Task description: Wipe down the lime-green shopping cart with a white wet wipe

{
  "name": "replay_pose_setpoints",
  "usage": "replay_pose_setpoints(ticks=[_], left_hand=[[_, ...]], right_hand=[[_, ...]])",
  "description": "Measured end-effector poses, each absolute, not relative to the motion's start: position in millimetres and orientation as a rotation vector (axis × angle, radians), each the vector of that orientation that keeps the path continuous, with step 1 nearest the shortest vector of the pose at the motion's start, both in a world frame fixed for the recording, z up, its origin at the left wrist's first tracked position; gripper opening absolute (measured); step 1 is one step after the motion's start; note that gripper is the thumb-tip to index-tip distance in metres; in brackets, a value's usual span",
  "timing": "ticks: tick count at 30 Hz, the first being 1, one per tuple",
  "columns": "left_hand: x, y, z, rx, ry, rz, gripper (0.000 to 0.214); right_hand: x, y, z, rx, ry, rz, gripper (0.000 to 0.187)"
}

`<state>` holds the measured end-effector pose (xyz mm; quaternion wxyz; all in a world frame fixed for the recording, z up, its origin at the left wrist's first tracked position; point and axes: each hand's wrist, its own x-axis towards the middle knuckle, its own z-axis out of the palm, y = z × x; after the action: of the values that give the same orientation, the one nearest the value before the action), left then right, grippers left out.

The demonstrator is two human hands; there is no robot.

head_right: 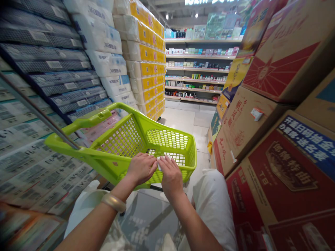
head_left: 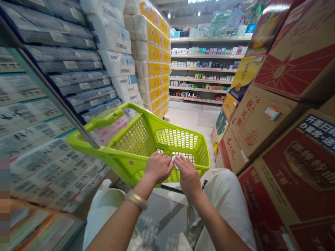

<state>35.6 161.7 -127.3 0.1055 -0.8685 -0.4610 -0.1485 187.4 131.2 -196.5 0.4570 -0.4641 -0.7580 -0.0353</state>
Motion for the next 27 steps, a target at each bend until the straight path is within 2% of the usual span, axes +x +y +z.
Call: replay_pose_setpoints(ticks=[7, 16, 21, 27], left_hand=[[35.4, 166.6, -128.7, -2.527, -1.378, -0.465, 0.037], [38.1, 168.5, -131.9, -2.518, -1.371, -0.515, 0.040], [34.4, 172.4, -133.2, -2.515, -1.320, -0.540, 0.042], [32.2, 182.3, -134.0, -2.556, -1.263, -0.523, 0.041]], right_hand=[[242.0, 110.8, -209.9, -1.306, -1.723, -0.175, 0.052], [188.1, 135.2, -188.9, -1.195, -1.912, -0.165, 0.049], [230.0, 117.0, -200.5, -1.201, -1.861, -0.193, 0.055], [274.8, 110.8, -212.2, -1.321, -1.710, -0.180, 0.049]])
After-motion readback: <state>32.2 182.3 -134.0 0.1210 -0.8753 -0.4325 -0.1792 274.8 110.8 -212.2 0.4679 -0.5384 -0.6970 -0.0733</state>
